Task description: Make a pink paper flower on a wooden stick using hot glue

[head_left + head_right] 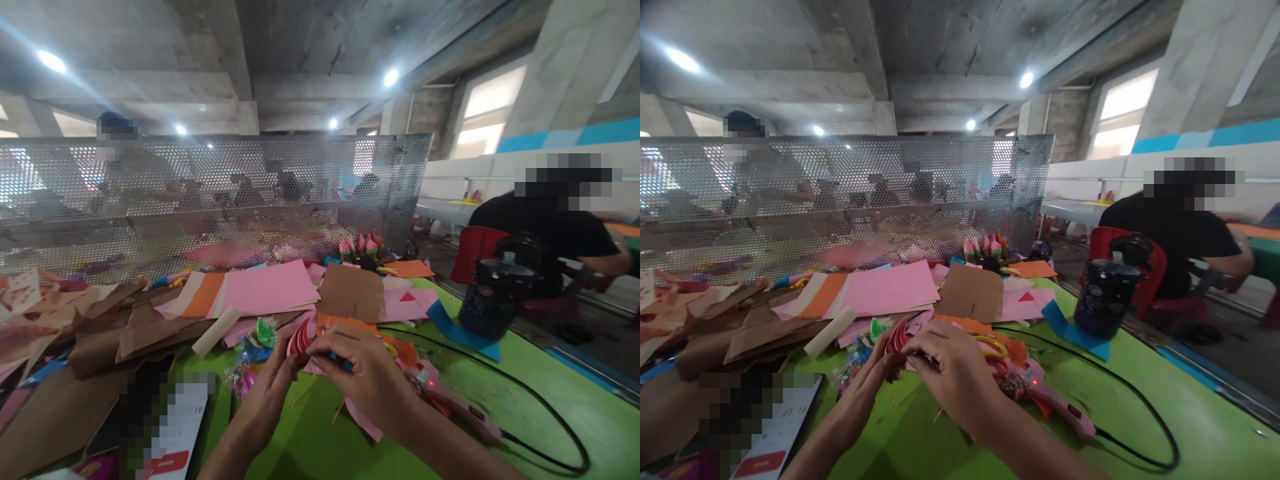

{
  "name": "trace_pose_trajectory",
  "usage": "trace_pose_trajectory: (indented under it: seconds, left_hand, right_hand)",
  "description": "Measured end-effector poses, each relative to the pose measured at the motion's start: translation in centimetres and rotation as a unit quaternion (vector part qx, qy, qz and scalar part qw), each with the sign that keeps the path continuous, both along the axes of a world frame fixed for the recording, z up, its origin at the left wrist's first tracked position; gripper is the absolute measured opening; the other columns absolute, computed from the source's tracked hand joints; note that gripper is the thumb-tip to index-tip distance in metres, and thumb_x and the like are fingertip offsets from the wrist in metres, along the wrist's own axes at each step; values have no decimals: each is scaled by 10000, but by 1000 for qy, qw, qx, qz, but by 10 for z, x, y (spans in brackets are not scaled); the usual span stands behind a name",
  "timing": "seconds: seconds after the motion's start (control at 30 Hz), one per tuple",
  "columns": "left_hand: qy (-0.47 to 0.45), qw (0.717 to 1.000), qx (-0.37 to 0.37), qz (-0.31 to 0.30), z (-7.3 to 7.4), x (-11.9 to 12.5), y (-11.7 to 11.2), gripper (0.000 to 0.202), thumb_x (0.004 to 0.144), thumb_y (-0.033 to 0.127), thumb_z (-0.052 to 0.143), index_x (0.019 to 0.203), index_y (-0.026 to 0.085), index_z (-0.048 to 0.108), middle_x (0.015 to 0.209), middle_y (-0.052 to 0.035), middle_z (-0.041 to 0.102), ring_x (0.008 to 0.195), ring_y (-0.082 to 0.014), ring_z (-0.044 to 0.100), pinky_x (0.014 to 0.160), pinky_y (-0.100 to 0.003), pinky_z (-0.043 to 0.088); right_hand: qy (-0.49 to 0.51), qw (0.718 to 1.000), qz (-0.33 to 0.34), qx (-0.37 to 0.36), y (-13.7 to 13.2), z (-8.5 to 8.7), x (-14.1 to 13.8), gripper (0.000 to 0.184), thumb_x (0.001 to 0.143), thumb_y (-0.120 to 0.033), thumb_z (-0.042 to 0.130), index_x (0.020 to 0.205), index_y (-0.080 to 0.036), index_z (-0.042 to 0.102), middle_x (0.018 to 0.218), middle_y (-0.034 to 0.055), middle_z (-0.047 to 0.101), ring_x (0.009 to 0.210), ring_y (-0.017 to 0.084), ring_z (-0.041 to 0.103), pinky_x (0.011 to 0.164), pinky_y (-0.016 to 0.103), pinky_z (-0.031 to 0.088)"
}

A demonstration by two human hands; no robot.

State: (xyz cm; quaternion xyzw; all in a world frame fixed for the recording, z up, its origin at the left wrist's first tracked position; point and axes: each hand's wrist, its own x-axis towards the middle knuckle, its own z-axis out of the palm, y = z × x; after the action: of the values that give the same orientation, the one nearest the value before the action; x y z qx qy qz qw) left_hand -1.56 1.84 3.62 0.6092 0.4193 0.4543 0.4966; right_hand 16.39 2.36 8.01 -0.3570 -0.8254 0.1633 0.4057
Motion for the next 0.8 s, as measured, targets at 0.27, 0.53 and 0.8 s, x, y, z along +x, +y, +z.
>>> trace_pose_trajectory:
  seconds: [0.27,0.53,0.8]
  left_hand:
    - [-31,999,22,-34,3,1,-1,535,976,490,386,1458,258,365,1488,-41,448,1362,-259,369,1135,-373,265]
    - [-17,999,-1,-31,-7,-3,2,568,968,504,397,1484,275,331,1538,-18,390,1396,-255,323,1158,-369,231]
    - [-15,999,-13,-27,-6,-3,1,576,971,479,405,1492,251,316,1534,-41,401,1402,-264,322,1159,-388,236]
  right_hand:
    - [-21,999,-12,-44,6,1,-2,176,820,-65,673,882,-220,727,916,17,729,861,177,655,761,251,464]
    - [-35,996,25,-74,15,4,-7,180,795,-36,657,773,-195,738,777,3,713,734,156,639,670,230,454]
    - [-36,989,85,-116,20,3,-1,174,880,-116,614,870,-212,759,807,0,708,751,145,636,688,227,448]
